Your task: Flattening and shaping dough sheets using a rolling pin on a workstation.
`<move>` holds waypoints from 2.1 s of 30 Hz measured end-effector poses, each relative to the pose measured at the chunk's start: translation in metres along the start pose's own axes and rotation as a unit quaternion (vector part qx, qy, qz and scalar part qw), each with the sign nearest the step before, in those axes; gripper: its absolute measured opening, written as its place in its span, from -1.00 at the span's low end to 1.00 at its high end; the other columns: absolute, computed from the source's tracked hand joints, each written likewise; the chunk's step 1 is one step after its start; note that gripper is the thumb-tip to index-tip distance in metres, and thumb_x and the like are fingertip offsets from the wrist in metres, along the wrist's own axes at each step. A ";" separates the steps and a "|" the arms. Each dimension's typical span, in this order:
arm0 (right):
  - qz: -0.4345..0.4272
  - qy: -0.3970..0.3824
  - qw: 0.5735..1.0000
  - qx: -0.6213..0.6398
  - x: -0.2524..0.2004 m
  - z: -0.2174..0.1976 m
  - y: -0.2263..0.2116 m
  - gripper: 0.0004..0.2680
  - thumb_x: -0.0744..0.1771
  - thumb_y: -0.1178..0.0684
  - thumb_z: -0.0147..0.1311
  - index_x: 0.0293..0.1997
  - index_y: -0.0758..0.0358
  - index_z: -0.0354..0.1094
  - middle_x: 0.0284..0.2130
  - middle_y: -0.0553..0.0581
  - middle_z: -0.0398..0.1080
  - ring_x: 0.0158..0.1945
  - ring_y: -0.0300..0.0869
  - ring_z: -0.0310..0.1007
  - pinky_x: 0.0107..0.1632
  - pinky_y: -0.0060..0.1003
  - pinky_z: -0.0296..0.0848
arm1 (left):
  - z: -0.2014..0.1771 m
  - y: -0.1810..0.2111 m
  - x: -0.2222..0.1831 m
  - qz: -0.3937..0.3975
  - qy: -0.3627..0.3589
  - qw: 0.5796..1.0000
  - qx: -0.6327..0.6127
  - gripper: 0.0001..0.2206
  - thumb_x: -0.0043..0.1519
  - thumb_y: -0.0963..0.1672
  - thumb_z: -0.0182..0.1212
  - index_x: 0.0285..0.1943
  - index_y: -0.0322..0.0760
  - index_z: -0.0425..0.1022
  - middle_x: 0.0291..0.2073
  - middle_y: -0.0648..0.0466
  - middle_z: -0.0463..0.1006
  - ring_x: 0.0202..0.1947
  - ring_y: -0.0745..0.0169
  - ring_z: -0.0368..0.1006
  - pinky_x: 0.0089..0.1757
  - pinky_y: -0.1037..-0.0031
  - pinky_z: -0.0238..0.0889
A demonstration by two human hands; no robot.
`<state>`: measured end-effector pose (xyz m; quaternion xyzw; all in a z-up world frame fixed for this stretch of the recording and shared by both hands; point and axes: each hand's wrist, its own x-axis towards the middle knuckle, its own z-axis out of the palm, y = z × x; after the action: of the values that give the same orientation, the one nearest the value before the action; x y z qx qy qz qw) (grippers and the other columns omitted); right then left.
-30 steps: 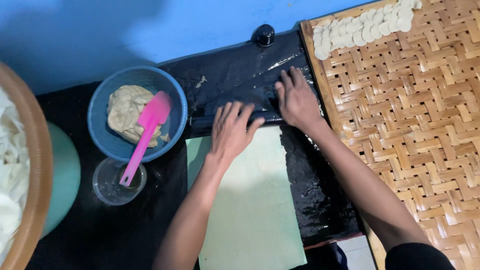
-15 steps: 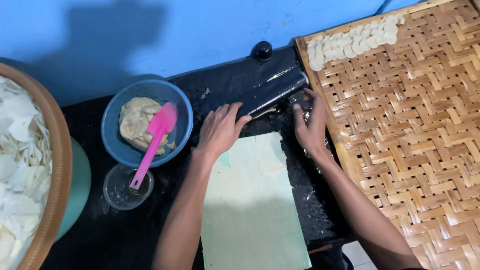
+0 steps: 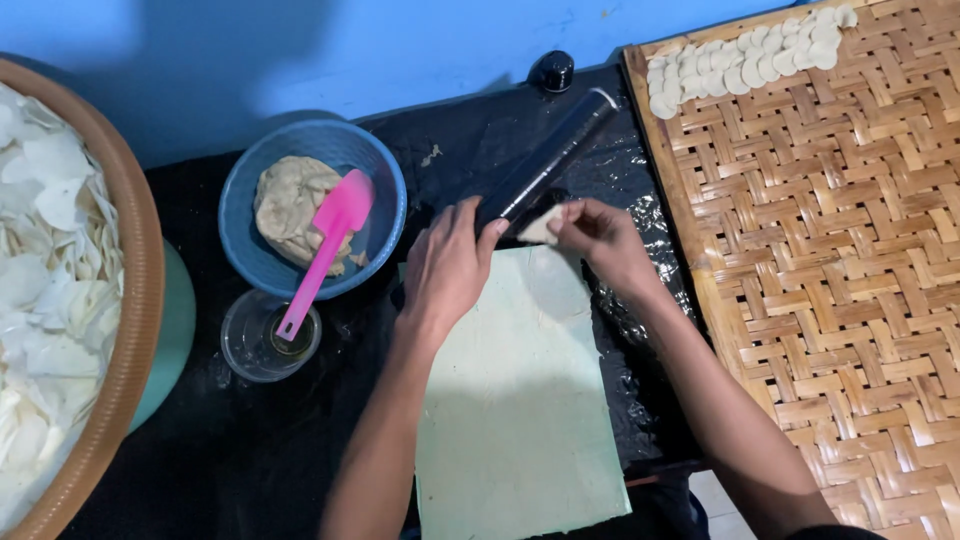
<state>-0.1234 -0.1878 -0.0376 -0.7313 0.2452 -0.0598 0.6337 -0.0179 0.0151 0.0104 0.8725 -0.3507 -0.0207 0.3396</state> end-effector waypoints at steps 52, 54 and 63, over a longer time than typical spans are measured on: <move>-0.278 0.250 0.894 -0.245 -0.060 -0.019 0.027 -0.87 0.47 0.10 0.03 0.01 0.33 0.46 -0.09 0.23 0.48 -0.03 -0.03 0.44 0.06 -0.14 0.42 | 0.031 -0.024 -0.098 0.100 0.010 0.985 0.140 -0.53 0.19 0.01 0.35 0.19 -0.32 0.47 -0.16 -0.06 0.49 -0.09 -0.02 0.38 -0.08 0.16 0.22; -0.375 0.156 0.843 -0.353 -0.072 -0.008 0.017 -0.83 0.38 0.13 0.15 0.05 0.36 0.44 0.05 0.29 0.46 0.14 0.08 0.44 0.19 -0.07 0.40 | 0.039 -0.024 -0.087 0.128 0.000 0.982 0.138 -0.55 0.17 -0.01 0.35 0.20 -0.26 0.48 -0.12 -0.04 0.48 -0.07 -0.01 0.37 -0.06 0.16 0.20; -0.360 0.076 0.819 -0.441 -0.053 0.007 0.025 -0.70 0.34 0.10 0.19 0.20 0.35 0.41 0.21 0.24 0.39 0.30 0.10 0.36 0.32 -0.01 0.33 | 0.050 -0.034 -0.069 0.141 0.023 0.979 0.145 -0.51 0.18 -0.04 0.36 0.28 -0.27 0.43 0.03 -0.06 0.46 0.04 -0.04 0.36 0.05 0.11 0.20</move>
<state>-0.1737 -0.1603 -0.0512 -0.9616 0.0119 -0.2252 0.1562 -0.0629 0.0472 -0.0629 0.8546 -0.4615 0.0981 0.2167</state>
